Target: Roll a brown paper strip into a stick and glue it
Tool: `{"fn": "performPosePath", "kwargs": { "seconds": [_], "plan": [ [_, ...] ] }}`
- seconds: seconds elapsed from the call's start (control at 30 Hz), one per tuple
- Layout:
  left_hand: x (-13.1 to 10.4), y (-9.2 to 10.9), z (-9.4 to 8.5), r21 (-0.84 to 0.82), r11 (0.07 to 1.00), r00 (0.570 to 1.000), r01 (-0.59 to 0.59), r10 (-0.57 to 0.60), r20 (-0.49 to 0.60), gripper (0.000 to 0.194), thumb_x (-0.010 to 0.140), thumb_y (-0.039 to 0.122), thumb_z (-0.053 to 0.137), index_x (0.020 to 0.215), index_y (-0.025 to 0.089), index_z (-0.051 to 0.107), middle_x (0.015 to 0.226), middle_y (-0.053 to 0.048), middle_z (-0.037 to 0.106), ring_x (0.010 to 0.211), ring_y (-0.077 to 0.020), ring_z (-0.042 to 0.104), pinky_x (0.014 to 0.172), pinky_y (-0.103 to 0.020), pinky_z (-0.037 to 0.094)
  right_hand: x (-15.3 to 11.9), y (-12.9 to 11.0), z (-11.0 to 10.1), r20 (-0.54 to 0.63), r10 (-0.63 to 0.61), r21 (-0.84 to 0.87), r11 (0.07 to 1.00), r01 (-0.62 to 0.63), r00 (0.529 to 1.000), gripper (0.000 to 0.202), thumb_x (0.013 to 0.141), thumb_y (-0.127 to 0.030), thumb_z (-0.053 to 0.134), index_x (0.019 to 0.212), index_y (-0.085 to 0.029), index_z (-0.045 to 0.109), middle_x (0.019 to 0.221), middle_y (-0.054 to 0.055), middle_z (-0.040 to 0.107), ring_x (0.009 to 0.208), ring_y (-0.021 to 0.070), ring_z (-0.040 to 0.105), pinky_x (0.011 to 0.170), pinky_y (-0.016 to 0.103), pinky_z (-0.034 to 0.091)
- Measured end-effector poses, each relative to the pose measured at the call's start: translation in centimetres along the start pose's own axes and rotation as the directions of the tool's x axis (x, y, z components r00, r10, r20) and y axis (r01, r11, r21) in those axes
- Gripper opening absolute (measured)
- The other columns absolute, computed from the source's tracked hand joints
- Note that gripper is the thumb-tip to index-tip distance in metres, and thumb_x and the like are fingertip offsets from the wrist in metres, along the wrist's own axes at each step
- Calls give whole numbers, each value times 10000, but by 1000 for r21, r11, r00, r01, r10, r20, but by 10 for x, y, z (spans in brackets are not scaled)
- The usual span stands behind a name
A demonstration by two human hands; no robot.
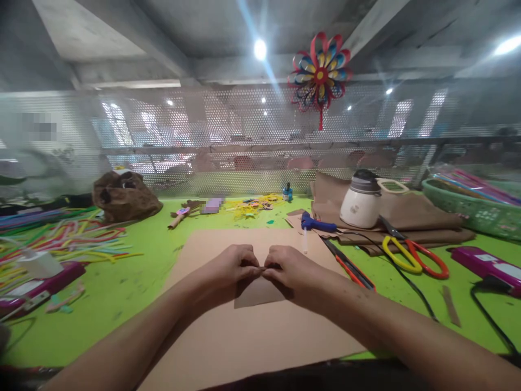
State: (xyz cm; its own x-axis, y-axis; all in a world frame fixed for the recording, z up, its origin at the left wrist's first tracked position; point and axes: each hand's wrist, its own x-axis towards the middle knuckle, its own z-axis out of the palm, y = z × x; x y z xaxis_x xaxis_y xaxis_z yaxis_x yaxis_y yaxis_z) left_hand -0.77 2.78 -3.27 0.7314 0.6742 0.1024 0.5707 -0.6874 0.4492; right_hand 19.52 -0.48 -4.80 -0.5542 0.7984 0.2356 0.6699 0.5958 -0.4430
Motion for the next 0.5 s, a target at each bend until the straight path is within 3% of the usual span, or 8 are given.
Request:
{"fn": "performPosePath", "kwargs": {
  "seconds": [0.2,0.5],
  "plan": [
    [-4,7,-5,31,998,998,63,-63,-6,183,800,282,558,785,174,704,782,-23,615,712,-146,545,630,-233,396,-8,7,-2,-50,24,90,996,-20,998,155,867,-246,597,864,-149,717,833,60,651,773,165,592,698,253,444],
    [-6,8,-5,-1,980,977,201,-200,75,154,721,273,586,795,199,699,765,-19,645,693,-159,568,603,-241,393,-11,0,-2,-65,7,84,996,-2,998,173,894,-246,583,834,-158,719,835,59,639,830,171,573,736,269,435]
  ]
}}
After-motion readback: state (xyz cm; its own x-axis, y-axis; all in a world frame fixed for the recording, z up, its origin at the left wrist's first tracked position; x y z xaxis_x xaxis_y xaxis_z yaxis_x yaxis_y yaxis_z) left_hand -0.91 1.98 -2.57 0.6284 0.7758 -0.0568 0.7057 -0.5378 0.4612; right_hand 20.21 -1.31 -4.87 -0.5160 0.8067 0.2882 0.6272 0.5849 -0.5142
